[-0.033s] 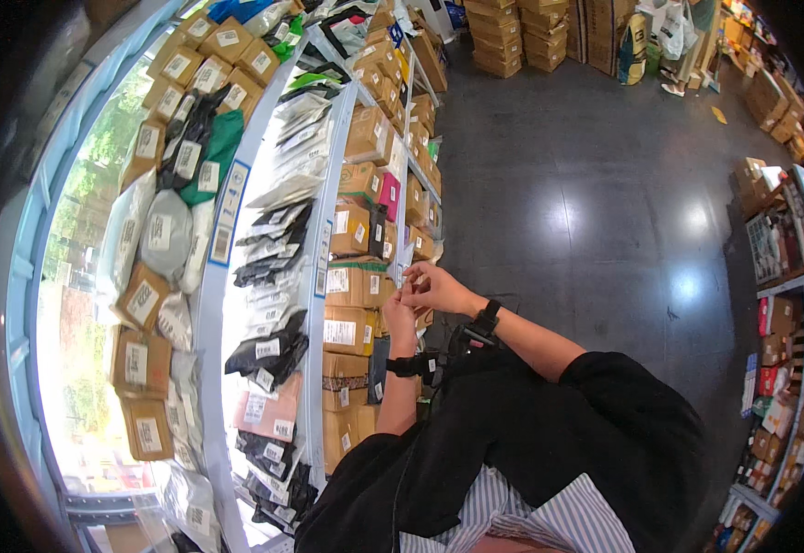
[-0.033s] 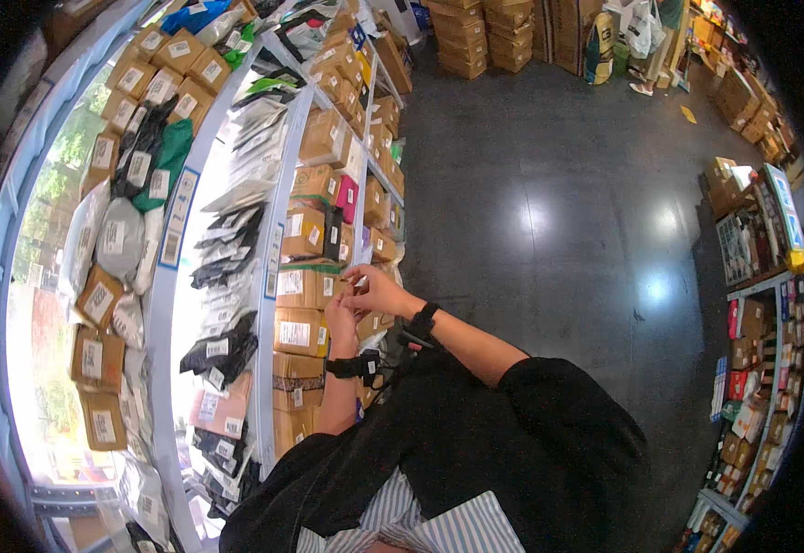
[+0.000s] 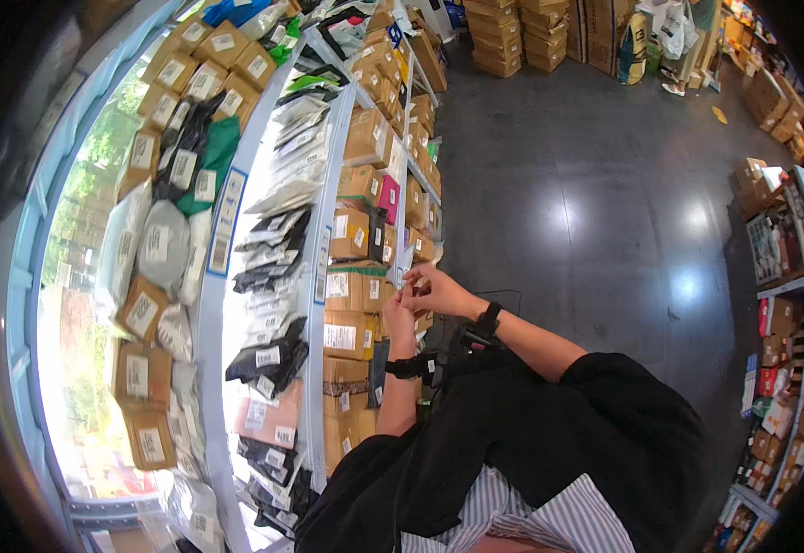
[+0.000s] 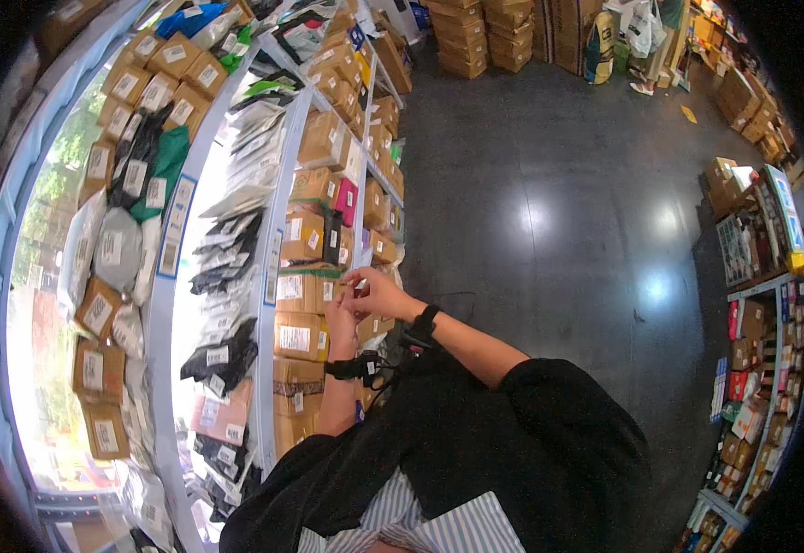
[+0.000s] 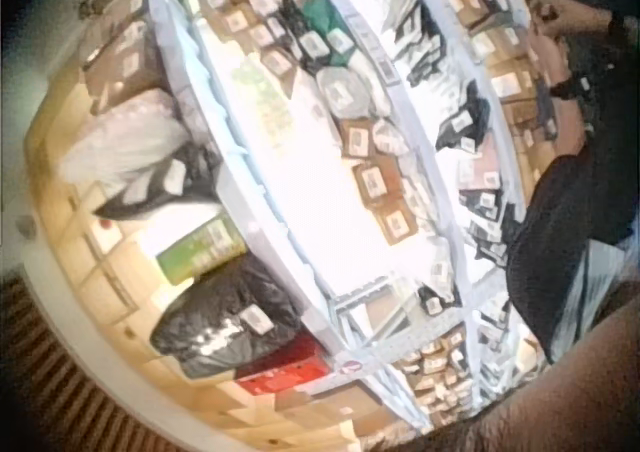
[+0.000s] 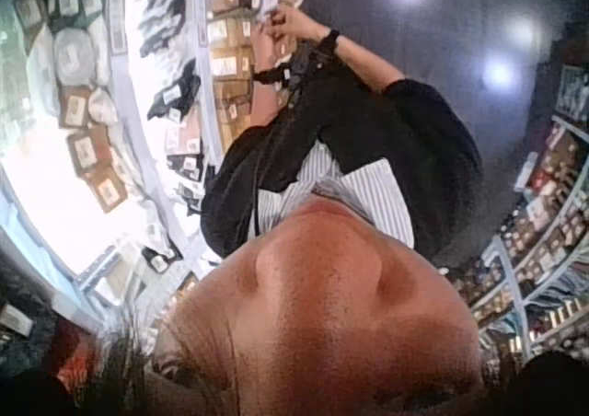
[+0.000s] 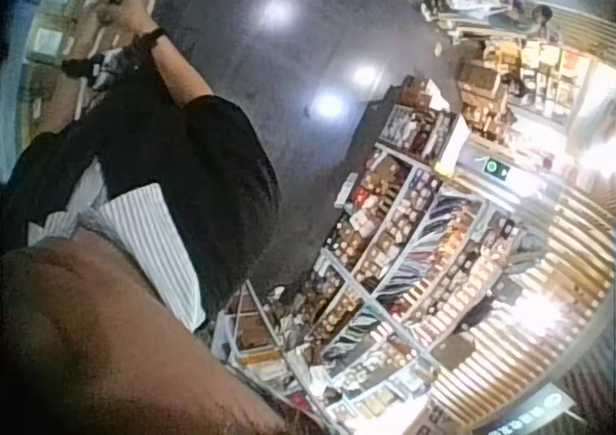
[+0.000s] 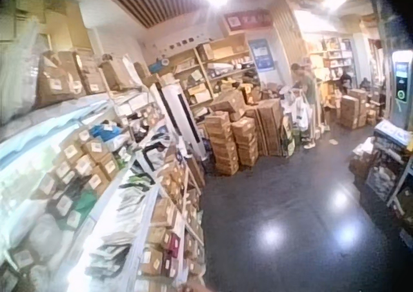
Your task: The person picks up and places various packages, boxes, and envelopes on shelves, using a handheld scanner to check barcodes.
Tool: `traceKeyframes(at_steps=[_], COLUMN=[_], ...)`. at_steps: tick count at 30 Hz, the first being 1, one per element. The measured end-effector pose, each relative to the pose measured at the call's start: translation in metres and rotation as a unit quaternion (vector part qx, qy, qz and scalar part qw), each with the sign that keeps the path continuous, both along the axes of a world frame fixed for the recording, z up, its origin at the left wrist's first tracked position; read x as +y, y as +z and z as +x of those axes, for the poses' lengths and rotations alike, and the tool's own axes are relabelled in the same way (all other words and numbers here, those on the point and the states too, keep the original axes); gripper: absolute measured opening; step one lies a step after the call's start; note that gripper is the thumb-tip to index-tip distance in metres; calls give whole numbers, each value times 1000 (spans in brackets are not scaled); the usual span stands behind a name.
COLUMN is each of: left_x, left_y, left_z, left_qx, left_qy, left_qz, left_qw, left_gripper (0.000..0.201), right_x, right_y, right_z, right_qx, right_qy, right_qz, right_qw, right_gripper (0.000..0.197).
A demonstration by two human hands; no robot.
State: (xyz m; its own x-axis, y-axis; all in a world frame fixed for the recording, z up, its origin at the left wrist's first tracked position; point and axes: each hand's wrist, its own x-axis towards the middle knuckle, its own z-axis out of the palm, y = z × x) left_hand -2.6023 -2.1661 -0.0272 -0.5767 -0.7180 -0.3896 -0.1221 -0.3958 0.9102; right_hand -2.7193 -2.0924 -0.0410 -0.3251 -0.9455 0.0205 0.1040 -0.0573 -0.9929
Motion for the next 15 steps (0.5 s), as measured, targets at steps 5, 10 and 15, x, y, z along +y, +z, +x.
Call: traceKeyframes(at_steps=[5,10,15], left_x=[-57,-142,-234], left_y=[-30,-56,-62], left_z=[-63,-125,-198], left_qx=[5,-10,42], left_qy=[-33,-19,11], left_qz=[10,31,19], left_qw=[999,999,999], left_gripper=[34,36,29], right_x=[-51,-137,-236], right_y=[-14,-19,-25], right_z=[-65,-134,-211], right_qx=[-74,-55,62], right_qy=[11,13,46], right_qz=[40,32,8], right_qw=[996,998,997], right_gripper=[49,43,41])
